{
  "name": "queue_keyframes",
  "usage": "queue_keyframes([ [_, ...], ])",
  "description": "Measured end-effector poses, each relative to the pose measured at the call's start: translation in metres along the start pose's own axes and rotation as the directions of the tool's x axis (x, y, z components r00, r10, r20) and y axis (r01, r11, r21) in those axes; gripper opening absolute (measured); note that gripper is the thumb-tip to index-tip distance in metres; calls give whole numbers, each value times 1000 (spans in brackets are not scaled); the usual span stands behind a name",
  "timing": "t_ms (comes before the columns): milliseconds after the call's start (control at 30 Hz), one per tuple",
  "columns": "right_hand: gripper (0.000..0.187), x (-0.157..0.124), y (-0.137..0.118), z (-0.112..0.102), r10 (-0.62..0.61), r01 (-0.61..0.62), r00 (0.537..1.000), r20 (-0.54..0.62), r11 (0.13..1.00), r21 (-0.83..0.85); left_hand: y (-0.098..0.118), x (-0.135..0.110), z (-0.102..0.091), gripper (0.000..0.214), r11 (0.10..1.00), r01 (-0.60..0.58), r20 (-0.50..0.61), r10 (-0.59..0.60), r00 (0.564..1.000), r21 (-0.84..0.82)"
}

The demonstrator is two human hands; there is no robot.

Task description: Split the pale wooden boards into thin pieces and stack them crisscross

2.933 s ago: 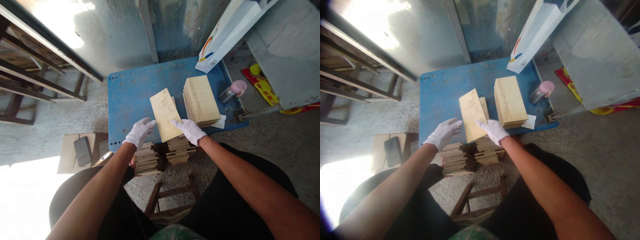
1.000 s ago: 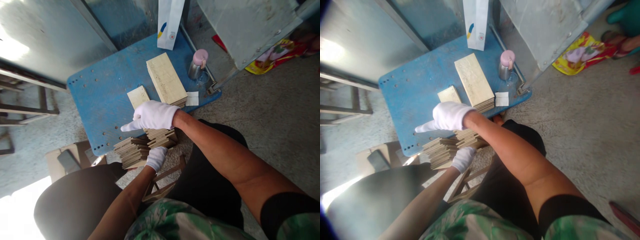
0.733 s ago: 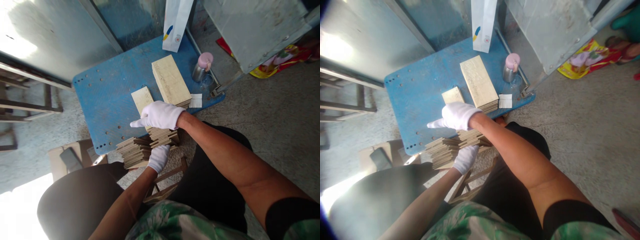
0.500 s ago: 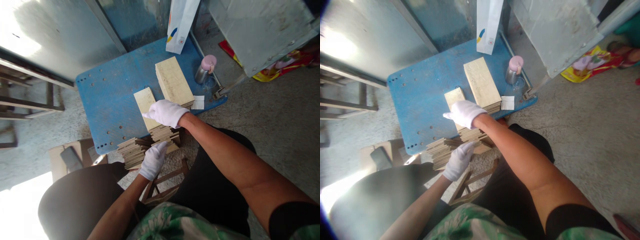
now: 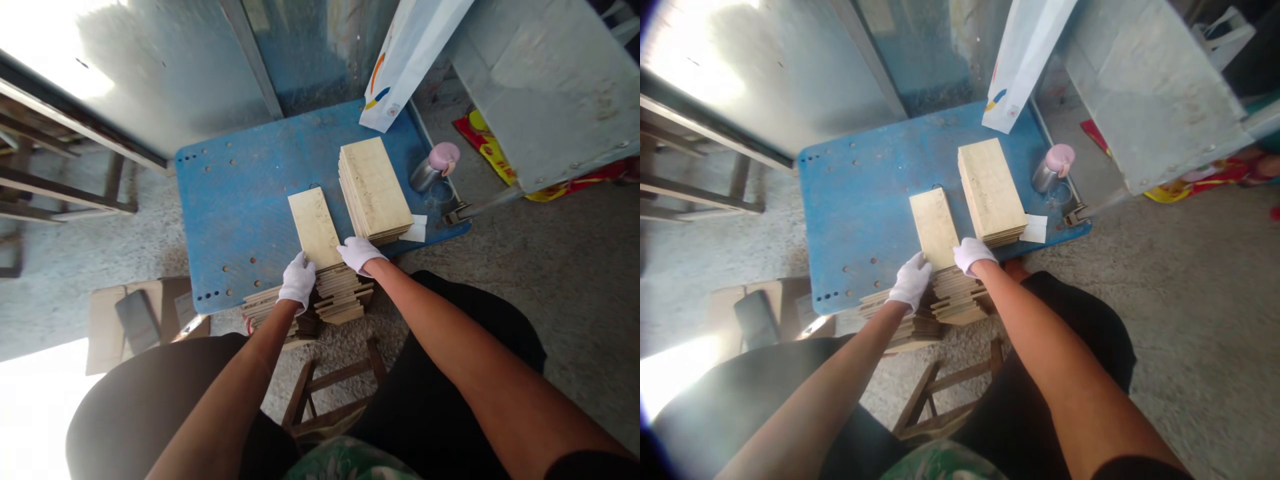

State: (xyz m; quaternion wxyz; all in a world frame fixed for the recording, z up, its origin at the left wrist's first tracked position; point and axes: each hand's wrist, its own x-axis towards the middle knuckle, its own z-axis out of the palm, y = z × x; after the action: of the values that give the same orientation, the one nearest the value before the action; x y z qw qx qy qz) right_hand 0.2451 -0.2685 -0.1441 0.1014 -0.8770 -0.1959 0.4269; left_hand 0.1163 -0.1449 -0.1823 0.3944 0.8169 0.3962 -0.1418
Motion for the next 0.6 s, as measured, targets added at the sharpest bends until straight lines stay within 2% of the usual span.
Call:
queue_keyframes([
  [133,38,15,6,9,-19,19,1000,4,1000,-8,2,1,3,43,1000,4,29,-4,1000,14],
  [333,39,28,1,18,-19,19,1000,4,999,33,3,1,-3,41,997,0,64,-5,998,78],
  [600,43,27,-6,18,47,-45,999,-24,995,84,-5,8,-8,43,998,-39,98,35,995,40],
])
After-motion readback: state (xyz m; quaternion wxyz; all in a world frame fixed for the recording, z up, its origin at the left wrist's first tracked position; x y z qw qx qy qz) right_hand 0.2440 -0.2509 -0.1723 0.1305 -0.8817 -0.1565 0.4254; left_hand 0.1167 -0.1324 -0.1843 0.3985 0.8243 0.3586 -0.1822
